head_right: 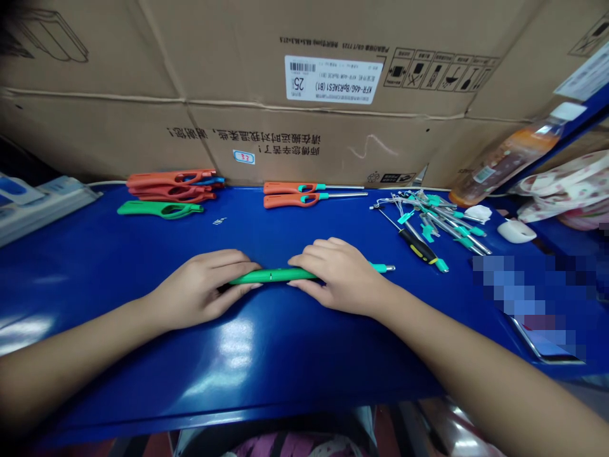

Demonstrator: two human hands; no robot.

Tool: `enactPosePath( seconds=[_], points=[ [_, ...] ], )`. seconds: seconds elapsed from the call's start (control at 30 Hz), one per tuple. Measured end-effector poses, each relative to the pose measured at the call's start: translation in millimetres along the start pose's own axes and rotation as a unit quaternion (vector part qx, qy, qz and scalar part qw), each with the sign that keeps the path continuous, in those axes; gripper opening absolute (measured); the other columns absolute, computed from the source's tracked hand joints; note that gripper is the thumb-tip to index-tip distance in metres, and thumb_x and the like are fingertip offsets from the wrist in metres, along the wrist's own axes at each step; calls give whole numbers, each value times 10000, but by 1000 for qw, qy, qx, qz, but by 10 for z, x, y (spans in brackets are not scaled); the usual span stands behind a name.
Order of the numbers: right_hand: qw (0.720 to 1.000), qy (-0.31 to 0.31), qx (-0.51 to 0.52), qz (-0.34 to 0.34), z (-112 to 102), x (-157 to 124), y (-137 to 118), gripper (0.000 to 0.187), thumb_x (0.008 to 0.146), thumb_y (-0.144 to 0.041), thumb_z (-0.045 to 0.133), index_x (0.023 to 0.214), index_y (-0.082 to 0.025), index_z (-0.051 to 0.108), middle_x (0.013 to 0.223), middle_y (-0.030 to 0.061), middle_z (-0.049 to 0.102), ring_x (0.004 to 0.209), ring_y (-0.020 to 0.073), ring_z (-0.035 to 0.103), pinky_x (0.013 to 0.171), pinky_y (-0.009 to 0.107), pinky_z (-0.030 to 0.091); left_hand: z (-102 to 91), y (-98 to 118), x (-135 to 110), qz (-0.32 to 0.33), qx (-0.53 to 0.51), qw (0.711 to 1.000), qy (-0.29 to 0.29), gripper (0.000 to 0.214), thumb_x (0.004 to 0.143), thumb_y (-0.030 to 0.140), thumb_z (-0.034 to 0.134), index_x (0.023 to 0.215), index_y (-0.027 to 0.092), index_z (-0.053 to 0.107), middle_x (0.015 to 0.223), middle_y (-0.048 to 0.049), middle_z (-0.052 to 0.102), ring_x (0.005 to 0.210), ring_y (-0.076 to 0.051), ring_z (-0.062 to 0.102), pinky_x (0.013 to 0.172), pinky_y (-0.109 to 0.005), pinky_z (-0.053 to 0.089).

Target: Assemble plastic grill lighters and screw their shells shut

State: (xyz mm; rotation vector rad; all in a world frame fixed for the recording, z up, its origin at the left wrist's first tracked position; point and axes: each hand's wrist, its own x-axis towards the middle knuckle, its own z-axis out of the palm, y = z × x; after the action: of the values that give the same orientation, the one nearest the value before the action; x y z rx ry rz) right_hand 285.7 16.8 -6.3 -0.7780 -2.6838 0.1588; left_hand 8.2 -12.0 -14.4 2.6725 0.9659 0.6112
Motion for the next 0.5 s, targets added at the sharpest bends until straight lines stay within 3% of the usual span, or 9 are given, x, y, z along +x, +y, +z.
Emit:
enactPosePath(
  seconds=[0.13, 0.33, 0.5],
  points=[
    [999, 6, 14, -29, 12, 17, -73, 245, 1017, -351, 523, 1096, -175, 674, 1037, 71, 702, 925, 208, 607, 794, 349, 445, 9, 51, 15, -5, -18, 1000, -4, 268, 1027, 285, 491, 1144, 143, 686, 938, -93, 673, 849, -198, 626, 760, -318, 513],
    [999, 44, 9, -30, 54, 14, -138, 259, 1004, -349, 542, 907, -156, 684, 800, 48, 645, 756, 192, 547, 670, 330, 410, 59, 167, 39, -11, -59, 998, -10, 271, 1031, 274, 480, 1117, 126, 690, 880, -79, 642, 788, -182, 593, 718, -303, 479],
    [998, 48, 27, -17, 60, 23, -91, 230, 992, -362, 579, 952, -166, 693, 854, 44, 690, 804, 191, 605, 712, 329, 431, 49, 145, 50, -35, -89, 995, -4, 236, 1023, 278, 514, 1062, 133, 696, 873, -54, 632, 795, -161, 594, 730, -274, 466]
  ],
)
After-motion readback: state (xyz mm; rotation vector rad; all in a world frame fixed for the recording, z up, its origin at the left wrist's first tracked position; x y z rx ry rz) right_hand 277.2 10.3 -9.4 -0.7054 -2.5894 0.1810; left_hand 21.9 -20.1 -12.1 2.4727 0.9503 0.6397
